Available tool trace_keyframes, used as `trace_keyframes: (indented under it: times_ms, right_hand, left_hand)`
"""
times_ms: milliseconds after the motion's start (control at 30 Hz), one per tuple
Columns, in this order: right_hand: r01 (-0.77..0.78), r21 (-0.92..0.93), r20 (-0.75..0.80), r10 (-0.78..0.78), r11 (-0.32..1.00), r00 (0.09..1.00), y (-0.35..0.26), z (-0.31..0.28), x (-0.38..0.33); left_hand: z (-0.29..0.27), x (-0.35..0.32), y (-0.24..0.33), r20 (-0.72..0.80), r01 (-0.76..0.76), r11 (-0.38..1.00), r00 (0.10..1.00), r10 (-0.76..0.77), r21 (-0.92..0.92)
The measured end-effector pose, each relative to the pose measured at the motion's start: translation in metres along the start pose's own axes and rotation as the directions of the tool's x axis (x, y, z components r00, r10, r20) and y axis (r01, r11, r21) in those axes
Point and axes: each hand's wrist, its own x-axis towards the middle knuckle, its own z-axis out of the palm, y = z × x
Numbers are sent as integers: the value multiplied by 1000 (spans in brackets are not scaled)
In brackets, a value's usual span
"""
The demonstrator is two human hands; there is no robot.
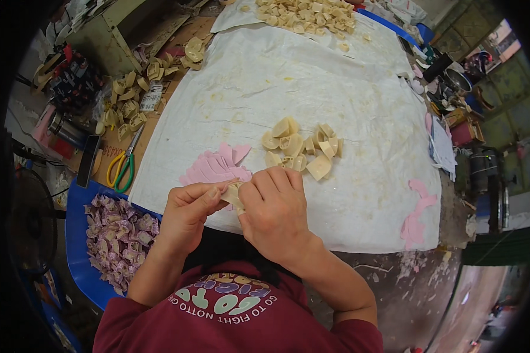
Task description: The person wraps small, cylindrical, beige-colored items with pink paper wrappers by hand. They pick up a wrapper and an item, fold the paper around the item, and place the finished wrapped unit on a white cloth on the table. The process is repeated continuously throughout the clip.
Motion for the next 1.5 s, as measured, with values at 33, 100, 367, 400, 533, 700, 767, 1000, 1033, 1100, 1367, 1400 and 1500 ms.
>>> trace_keyframes:
  times_ms: [33,100,367,400,533,700,767,1000,1033,1100,1367,1400,1500]
  right_hand:
    - [-1,-1,2,1,1000,1000,-1,1,0]
    - [0,-25,9,0,1000,1000,4,11,-2]
    - [70,153,-35,-65,986,997,23,5,-12]
    - [79,157,-30,-75,984,997,23,4,-12]
    - [175,177,-62,-166,969,984,23,8,-7]
    - [143,239,-5,-146,960,989,25,16,-13]
    - [29,339,33,-43,940,999,29,21,-17]
    - [-480,758,285,439,442,852,22,25,-20]
    - [-495,772,302,455,398,838,23,24,-20]
    - [-496,786,310,458,370,833,22,26,-20]
    - [-574,657,288,540,490,791,12,26,-13]
    - [-593,638,321,530,492,785,10,23,-13]
    - [-588,605,333,500,537,800,12,24,-14]
  left_hand:
    - [2,-1,-1,-12,-16,996,1000,17,88]
    - [7,-1,-1,4,-145,924,988,154,354]
    - [-16,18,17,231,110,992,966,-120,59]
    - [-15,19,19,259,102,994,960,-110,47]
    - [-13,20,33,375,-21,970,924,-74,243]
    - [-1,23,46,438,-295,659,897,-58,692]
    - [-3,26,47,396,-142,746,902,-174,650]
    - [-17,25,7,297,-5,999,955,20,-51]
    - [-20,25,6,325,-30,998,945,44,-49]
    - [-25,25,3,376,-80,996,922,93,-48]
    - [-9,26,6,317,-543,739,837,445,397]
    - [-13,28,6,363,-521,783,840,402,339]
    - [-10,25,6,362,-629,581,776,517,517]
